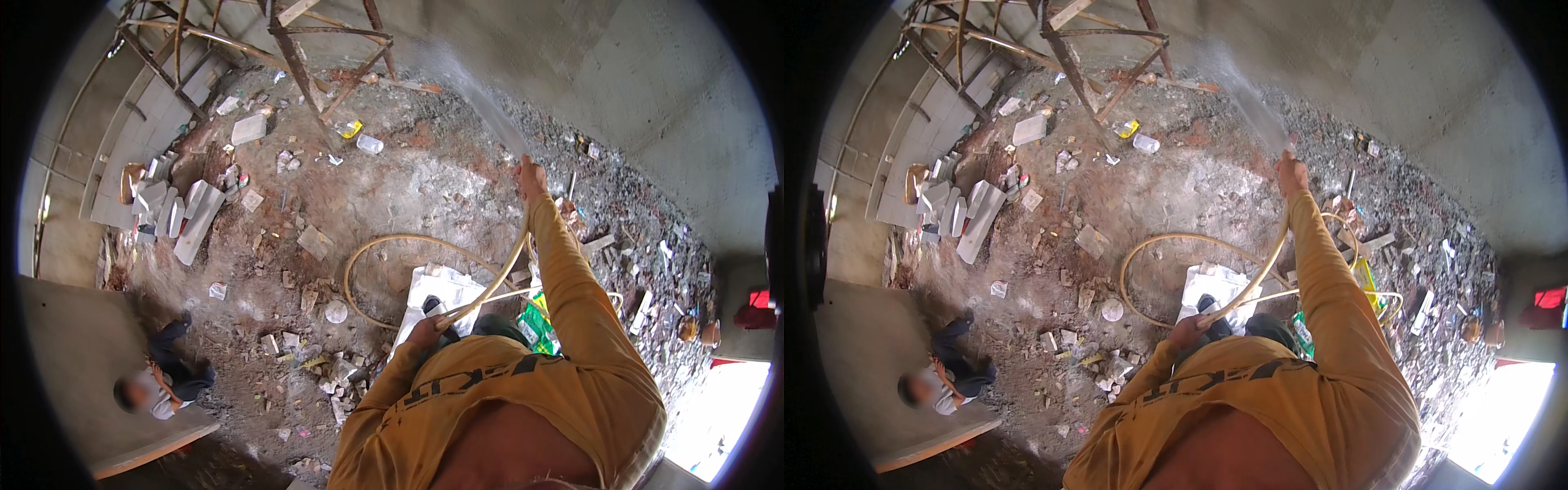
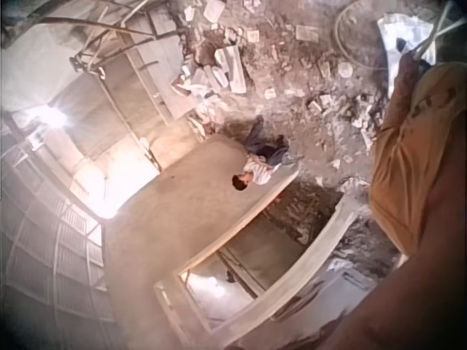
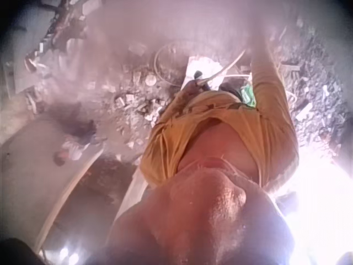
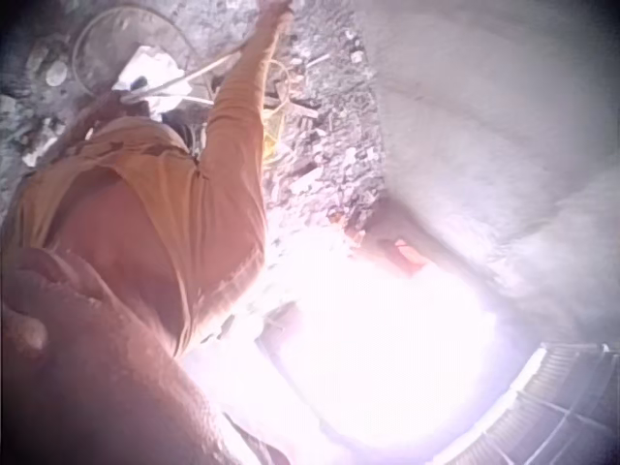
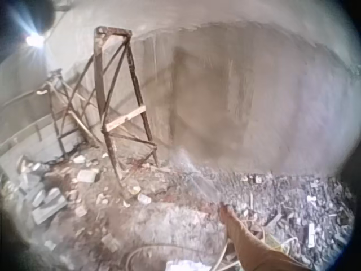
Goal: The person uses a hose to spray water onto a concrete wall and the surrounding floor area in a construction site. They move the hose back and forth to cover different sections of the wall and floor.
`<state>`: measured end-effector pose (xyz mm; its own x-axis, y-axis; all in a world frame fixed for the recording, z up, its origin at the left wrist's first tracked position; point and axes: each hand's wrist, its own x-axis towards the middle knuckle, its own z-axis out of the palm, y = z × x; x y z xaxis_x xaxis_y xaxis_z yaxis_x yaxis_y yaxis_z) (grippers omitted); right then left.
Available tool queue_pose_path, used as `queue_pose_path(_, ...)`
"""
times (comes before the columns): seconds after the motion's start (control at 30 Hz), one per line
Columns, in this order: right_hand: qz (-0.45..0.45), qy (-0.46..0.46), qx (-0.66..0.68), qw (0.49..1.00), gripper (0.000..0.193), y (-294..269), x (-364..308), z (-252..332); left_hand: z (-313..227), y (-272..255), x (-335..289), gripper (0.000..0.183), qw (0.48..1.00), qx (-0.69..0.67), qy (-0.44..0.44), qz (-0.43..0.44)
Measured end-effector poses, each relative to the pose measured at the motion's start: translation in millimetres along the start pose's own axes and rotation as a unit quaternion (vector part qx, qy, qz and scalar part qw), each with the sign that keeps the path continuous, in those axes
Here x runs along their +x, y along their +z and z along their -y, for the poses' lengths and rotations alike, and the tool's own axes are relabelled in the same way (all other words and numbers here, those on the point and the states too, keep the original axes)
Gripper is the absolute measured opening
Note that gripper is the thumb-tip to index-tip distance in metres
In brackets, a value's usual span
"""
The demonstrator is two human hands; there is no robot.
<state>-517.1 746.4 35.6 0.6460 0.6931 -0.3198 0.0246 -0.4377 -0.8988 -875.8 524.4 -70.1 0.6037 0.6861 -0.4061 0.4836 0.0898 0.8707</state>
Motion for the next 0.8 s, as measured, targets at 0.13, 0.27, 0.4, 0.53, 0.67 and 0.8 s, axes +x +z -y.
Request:
queue_pose_path(0.13,-0.043,-0.065,-0.042,0.996,0.054,26.1,5.1,36.8,8.3,-24.7,15.7,0.028,0.998,0.027,0.004,-0.049)
queue_pose_path(0.27,-0.026,-0.147,-0.005,0.989,0.056,39.9,-9.6,90.4,0.9,-43.4,32.8,0.021,0.993,0.008,0.046,-0.107)
queue_pose_path(0.4,-0.058,-0.225,0.007,0.973,0.057,53.0,-25.7,140.5,-5.5,-64.1,51.8,0.021,0.985,0.011,0.085,-0.147)
queue_pose_path(0.53,-0.060,-0.287,0.036,0.955,0.054,52.9,-49.6,187.3,-10.2,-86.1,73.0,0.020,0.977,0.022,0.136,-0.163)
queue_pose_path(0.67,-0.061,-0.346,0.059,0.935,0.049,47.5,-50.3,225.8,-47.1,-108.8,83.8,0.021,0.969,0.039,0.169,-0.175)
queue_pose_path(0.8,-0.034,-0.359,0.137,0.922,0.045,39.5,-76.8,266.5,-67.7,-128.0,86.1,0.022,0.962,0.058,0.188,-0.189)
